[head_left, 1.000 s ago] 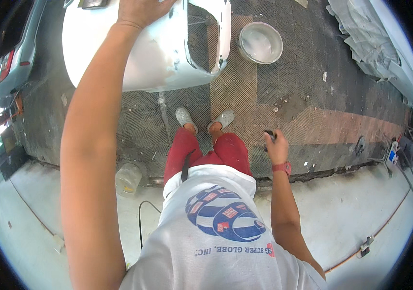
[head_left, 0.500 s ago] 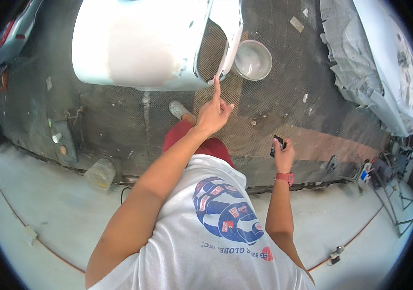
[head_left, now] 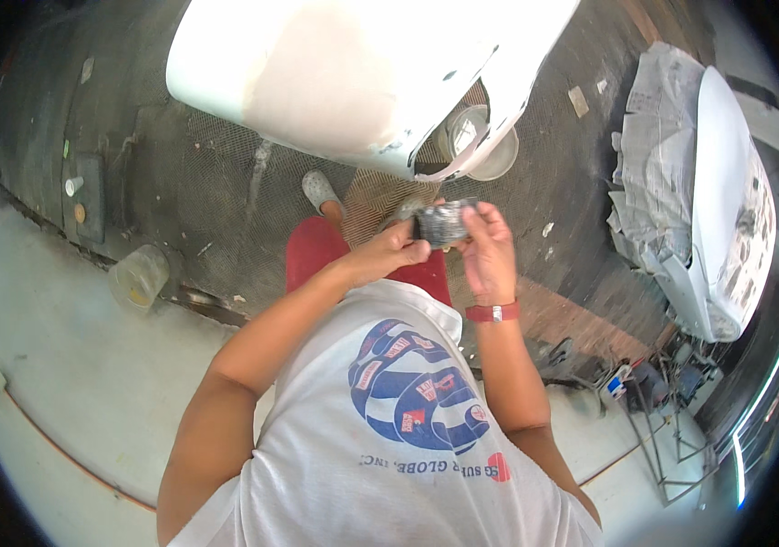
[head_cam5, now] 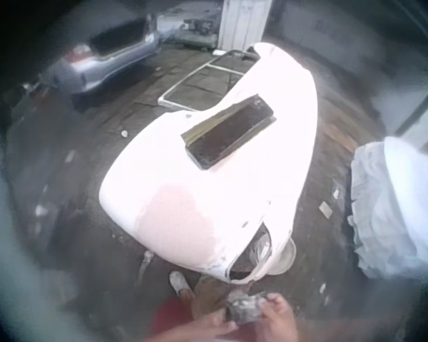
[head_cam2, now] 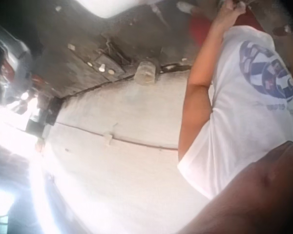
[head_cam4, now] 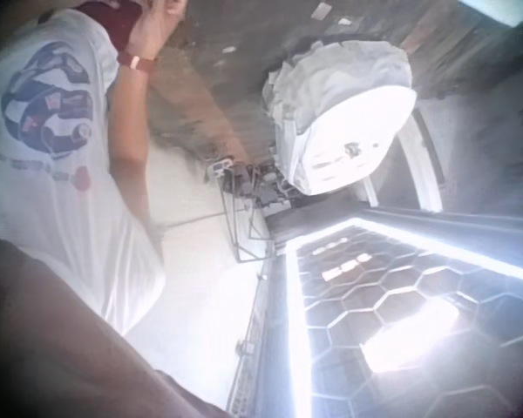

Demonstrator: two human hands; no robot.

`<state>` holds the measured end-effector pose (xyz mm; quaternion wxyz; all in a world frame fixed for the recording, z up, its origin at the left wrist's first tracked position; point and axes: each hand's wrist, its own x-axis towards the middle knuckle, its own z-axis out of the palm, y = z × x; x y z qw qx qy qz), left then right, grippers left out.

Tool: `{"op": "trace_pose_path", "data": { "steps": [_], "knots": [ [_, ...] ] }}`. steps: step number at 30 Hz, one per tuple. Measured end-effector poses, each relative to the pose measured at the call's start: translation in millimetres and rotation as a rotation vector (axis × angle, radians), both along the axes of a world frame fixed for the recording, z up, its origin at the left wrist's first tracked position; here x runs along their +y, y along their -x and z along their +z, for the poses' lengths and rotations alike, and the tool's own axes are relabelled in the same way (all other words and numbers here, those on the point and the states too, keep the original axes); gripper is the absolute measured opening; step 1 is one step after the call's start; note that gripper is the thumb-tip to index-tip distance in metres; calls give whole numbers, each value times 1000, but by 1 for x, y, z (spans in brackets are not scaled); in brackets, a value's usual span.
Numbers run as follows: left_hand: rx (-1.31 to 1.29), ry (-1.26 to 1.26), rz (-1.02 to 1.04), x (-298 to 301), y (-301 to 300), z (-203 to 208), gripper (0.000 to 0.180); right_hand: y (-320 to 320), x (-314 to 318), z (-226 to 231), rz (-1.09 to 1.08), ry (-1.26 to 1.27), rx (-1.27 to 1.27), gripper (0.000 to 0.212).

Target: The person sands a white car bumper with a sanding block, repeatedly dipping it into a bucket of water. They work on the edges and surface of the bumper, occasionally kneeling to reach lower areas.

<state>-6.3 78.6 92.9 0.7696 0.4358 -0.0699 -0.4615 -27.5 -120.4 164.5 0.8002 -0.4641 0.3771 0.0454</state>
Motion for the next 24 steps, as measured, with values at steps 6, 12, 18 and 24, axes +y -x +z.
{"op": "trace_pose_path", "data": {
  "steps": [6, 12, 18, 24],
  "knots": [
    [320, -135, 414, -13, 1, 17, 64, -55, -19, 2, 708, 640, -105, 23],
    [48, -894, 612, -43, 29, 33, 48, -168, -90, 33, 672, 1525, -703, 54],
    [-386, -1131, 908, -108, 43, -4, 46, -222, -117, -22, 805, 1590, -640, 129],
    [-525, -1240, 941, -141, 37, -18, 60, -223, -112, -17, 932, 1519, -524, 145]
  ]
}}
